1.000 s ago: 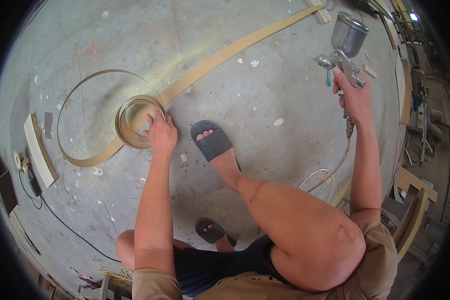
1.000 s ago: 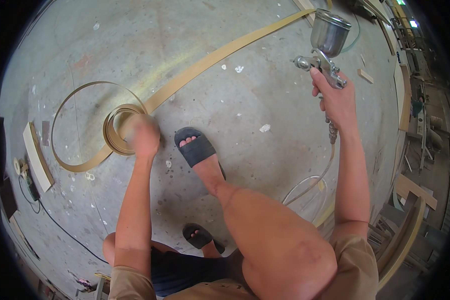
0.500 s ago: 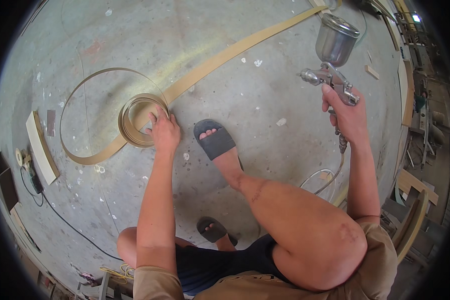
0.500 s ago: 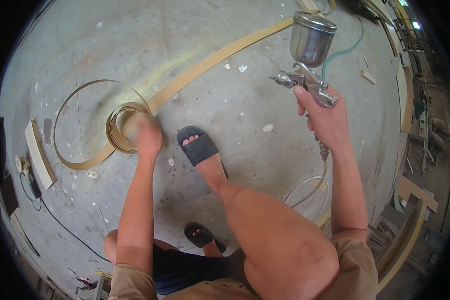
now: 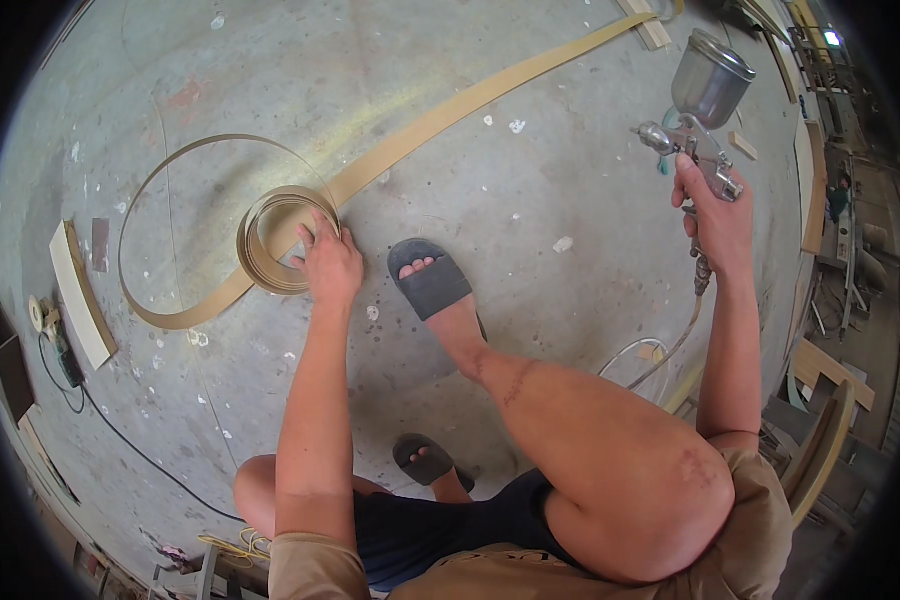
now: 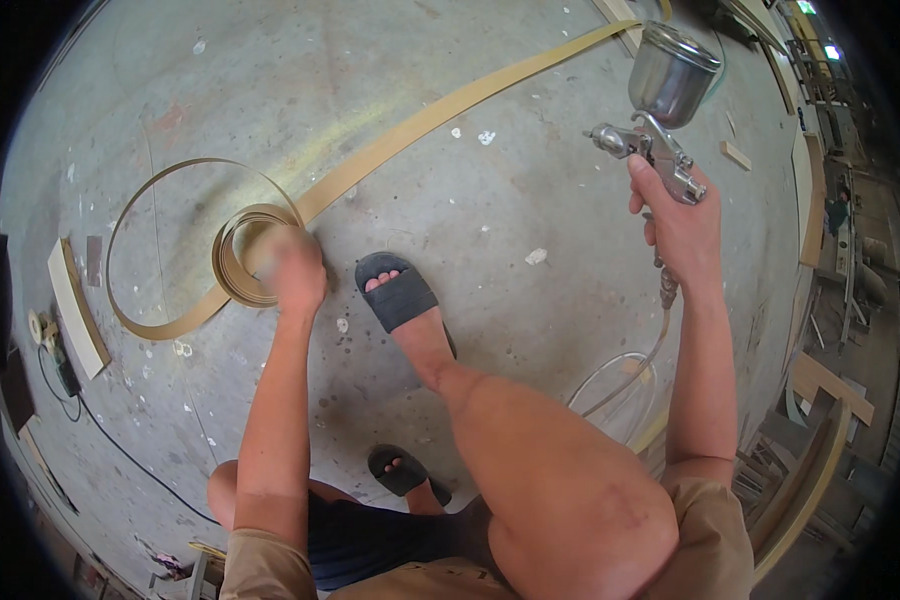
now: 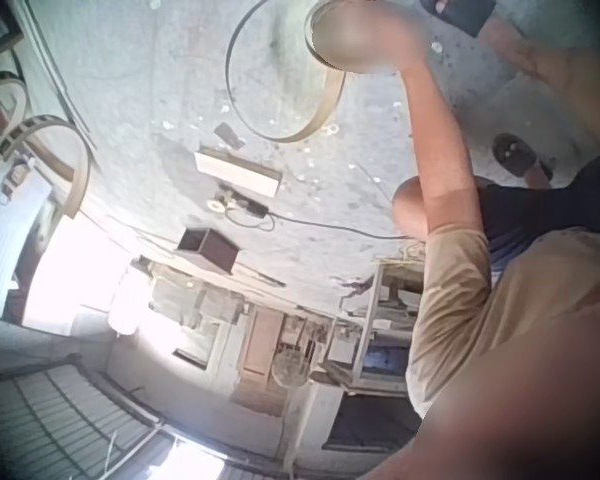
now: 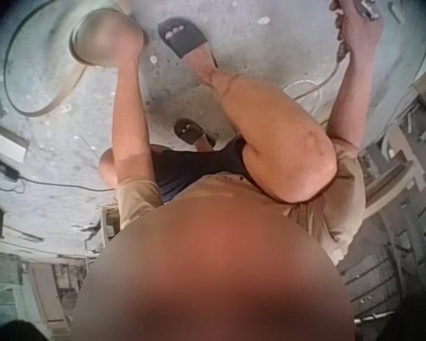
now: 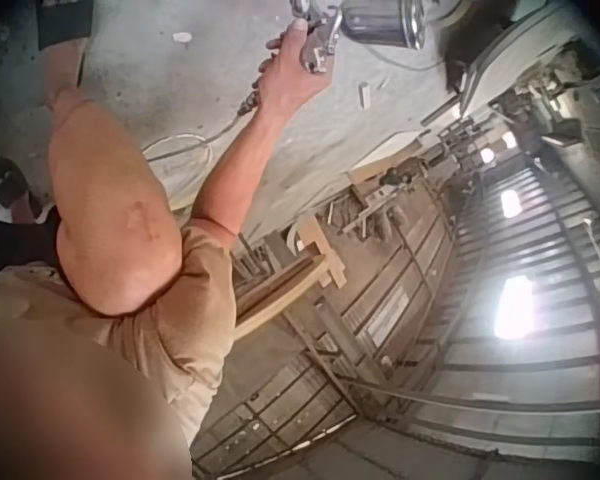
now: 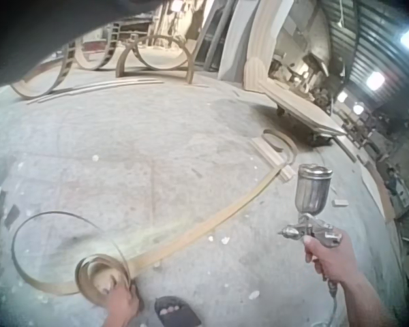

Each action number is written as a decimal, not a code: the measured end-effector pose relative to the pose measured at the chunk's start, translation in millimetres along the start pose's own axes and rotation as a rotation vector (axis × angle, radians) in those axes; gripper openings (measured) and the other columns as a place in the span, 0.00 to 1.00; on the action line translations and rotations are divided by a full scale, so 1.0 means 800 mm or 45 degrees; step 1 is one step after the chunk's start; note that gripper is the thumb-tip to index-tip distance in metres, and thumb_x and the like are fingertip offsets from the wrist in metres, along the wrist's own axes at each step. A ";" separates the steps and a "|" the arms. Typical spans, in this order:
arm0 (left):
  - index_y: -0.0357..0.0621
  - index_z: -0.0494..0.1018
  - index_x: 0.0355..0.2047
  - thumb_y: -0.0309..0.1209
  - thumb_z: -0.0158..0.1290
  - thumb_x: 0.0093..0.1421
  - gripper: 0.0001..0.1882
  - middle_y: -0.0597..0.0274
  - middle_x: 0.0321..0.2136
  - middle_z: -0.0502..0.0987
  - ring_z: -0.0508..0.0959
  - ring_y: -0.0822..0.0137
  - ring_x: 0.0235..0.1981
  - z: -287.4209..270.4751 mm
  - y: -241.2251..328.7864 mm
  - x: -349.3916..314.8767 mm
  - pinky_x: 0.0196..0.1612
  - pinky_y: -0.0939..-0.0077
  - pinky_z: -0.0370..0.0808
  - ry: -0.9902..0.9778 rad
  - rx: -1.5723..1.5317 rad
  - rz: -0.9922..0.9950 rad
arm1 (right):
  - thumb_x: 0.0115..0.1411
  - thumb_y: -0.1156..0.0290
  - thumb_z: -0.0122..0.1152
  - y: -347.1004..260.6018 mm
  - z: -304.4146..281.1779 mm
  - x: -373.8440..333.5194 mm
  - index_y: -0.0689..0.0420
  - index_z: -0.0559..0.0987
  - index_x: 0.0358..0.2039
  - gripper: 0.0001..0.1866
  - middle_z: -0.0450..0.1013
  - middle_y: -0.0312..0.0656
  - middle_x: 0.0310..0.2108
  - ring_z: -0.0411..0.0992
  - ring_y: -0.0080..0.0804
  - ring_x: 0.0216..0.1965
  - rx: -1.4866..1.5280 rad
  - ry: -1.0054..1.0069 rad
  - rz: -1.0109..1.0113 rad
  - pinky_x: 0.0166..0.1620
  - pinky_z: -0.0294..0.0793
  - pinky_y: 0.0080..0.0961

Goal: Applying adhesive or coating to a long strip of wood veneer using a pneumatic spray gun.

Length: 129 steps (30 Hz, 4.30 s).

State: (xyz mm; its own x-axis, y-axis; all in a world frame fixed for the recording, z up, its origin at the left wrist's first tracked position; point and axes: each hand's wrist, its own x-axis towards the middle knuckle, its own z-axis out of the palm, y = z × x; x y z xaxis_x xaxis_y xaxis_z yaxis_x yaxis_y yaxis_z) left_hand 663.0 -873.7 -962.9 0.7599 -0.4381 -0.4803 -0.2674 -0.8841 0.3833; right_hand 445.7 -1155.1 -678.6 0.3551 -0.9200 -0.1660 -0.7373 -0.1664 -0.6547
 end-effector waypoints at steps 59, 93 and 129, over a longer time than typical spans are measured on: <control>0.34 0.53 0.68 0.37 0.41 0.70 0.31 0.54 0.71 0.52 0.49 0.43 0.71 0.009 -0.002 -0.001 0.65 0.26 0.48 0.039 0.080 0.037 | 0.62 0.57 0.65 -0.008 0.018 -0.005 0.57 0.79 0.33 0.15 0.70 0.31 0.19 0.63 0.13 0.16 -0.018 -0.131 0.090 0.16 0.58 0.14; 0.28 0.69 0.51 0.41 0.47 0.70 0.24 0.45 0.45 0.80 0.80 0.52 0.46 -0.123 -0.031 -0.036 0.51 0.60 0.75 0.298 -1.275 0.028 | 0.63 0.61 0.63 0.005 0.053 -0.057 0.59 0.81 0.42 0.15 0.70 0.31 0.20 0.64 0.14 0.18 0.234 -0.280 0.113 0.18 0.60 0.15; 0.41 0.68 0.43 0.33 0.48 0.70 0.09 0.65 0.34 0.71 0.71 0.68 0.33 -0.390 -0.273 -0.298 0.45 0.66 0.72 1.064 -2.364 0.201 | 0.62 0.67 0.65 -0.123 0.246 -0.160 0.57 0.80 0.51 0.18 0.72 0.31 0.23 0.64 0.13 0.19 0.409 -1.275 -0.037 0.20 0.61 0.14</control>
State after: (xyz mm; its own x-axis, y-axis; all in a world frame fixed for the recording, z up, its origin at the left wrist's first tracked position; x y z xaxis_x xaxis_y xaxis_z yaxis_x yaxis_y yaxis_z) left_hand 725.1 -524.8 -685.7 0.9711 0.1656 -0.1719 0.0457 0.5777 0.8149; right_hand 586.1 -951.0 -737.7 0.7909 -0.1791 -0.5851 -0.5861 0.0532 -0.8085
